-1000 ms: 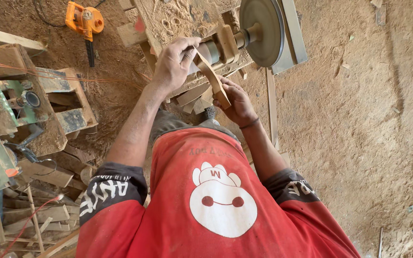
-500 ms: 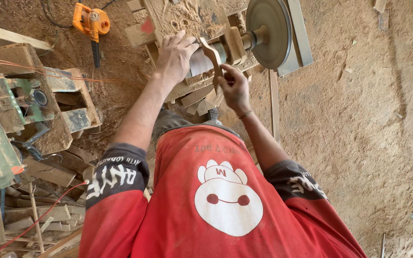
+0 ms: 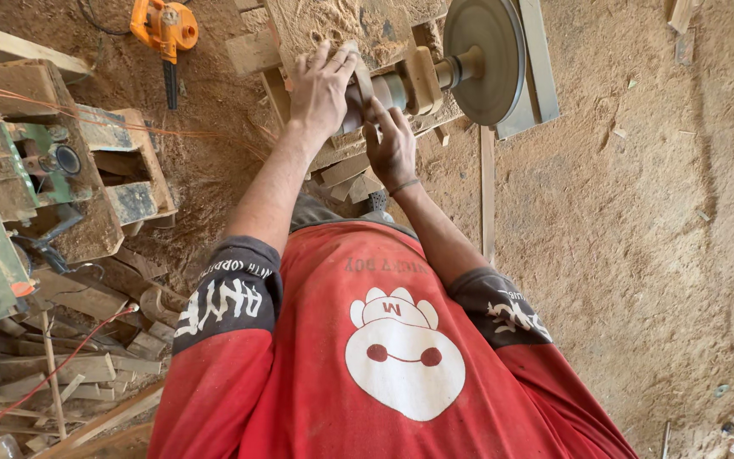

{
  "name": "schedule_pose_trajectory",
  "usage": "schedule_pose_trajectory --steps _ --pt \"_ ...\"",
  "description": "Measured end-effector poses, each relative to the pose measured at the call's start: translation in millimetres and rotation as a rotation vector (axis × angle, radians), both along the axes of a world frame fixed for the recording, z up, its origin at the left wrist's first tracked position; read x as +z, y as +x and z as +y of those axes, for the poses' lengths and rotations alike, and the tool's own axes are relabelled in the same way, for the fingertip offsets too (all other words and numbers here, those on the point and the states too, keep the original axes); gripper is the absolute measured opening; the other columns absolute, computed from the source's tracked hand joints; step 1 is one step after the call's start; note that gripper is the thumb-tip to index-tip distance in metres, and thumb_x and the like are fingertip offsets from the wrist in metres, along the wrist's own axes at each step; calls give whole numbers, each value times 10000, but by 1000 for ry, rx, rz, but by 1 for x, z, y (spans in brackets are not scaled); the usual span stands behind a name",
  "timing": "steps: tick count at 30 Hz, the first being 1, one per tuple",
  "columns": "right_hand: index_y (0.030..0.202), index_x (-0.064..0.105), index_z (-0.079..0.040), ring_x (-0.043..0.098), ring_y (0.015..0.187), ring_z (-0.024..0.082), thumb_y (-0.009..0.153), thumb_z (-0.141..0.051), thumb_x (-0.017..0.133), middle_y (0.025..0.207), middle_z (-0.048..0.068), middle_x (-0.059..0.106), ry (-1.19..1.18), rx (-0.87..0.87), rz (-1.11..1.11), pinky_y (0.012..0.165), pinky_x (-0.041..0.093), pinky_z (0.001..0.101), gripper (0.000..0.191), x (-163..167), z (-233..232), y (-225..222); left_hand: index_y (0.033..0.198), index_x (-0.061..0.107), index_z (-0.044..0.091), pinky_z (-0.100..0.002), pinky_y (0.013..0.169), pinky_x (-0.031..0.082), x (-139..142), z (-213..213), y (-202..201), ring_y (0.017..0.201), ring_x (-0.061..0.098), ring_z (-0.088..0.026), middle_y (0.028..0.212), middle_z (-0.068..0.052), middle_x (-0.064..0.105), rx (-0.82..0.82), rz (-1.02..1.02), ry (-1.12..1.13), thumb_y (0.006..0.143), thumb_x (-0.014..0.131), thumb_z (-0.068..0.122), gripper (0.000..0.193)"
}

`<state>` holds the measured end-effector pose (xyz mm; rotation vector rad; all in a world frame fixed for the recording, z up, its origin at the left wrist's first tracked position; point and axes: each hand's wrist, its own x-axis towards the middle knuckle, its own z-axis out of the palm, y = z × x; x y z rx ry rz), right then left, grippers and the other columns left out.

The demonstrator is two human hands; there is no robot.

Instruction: The person sands a small wooden piece against a rotating sanding drum, repeatedly flipping and repositioning the piece to smooth multiple edges. The person briefly places the piece on the machine table and resumes sanding.

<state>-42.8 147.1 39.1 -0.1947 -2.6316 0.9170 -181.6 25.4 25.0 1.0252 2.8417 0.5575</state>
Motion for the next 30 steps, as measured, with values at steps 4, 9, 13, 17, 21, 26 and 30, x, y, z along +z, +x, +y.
schedule_pose_trajectory --steps 4,9,13,17,21,26,30 --pt "1344 632 -12 672 863 308 956 -55 672 1005 118 651 30 30 23 749 570 399 393 1 2 -1 1444 614 109 -595 1143 313 0 -3 0 1415 467 -364 1521 -70 567 -3 109 0 893 616 -62 577" --pt "1325 651 -19 678 873 318 942 -69 698 1003 127 653 24 32 -20 753 573 407 389 6 1 2 1391 660 81 -589 1185 302 -2 -2 -3 1409 503 -354 1502 -75 605 -35 88 39 961 607 -26 447" --pt "1316 658 -28 696 843 288 957 -64 714 984 106 669 -1 31 2 734 582 393 365 6 1 3 1379 676 70 -607 1165 286 -4 -1 0 1373 524 -378 1483 -98 617 -31 134 65 992 601 -7 402" --pt "1313 660 -39 688 835 292 941 -57 732 985 111 670 0 30 23 730 581 392 379 3 1 7 1364 680 79 -605 1169 281 -5 -3 3 1389 527 -365 1476 -87 616 -18 127 61 968 618 19 405" --pt "1308 663 -69 702 854 276 948 -67 732 978 92 684 -27 36 73 755 592 382 366 -2 0 8 1386 678 89 -599 1185 277 -5 -5 6 1394 520 -357 1502 -90 606 -25 130 52 974 624 4 424" --pt "1295 674 -72 696 854 284 965 -70 739 958 96 674 -38 10 66 765 582 396 336 -8 0 12 1408 667 94 -606 1202 260 -7 -6 12 1421 495 -357 1525 -90 589 -35 172 21 961 641 -8 459" --pt "1304 672 -70 698 862 285 957 -74 732 977 96 680 -7 7 66 767 585 392 353 -13 0 14 1416 649 85 -611 1195 249 -8 -6 16 1441 465 -363 1552 -87 564 -26 170 -16 898 637 -34 532"
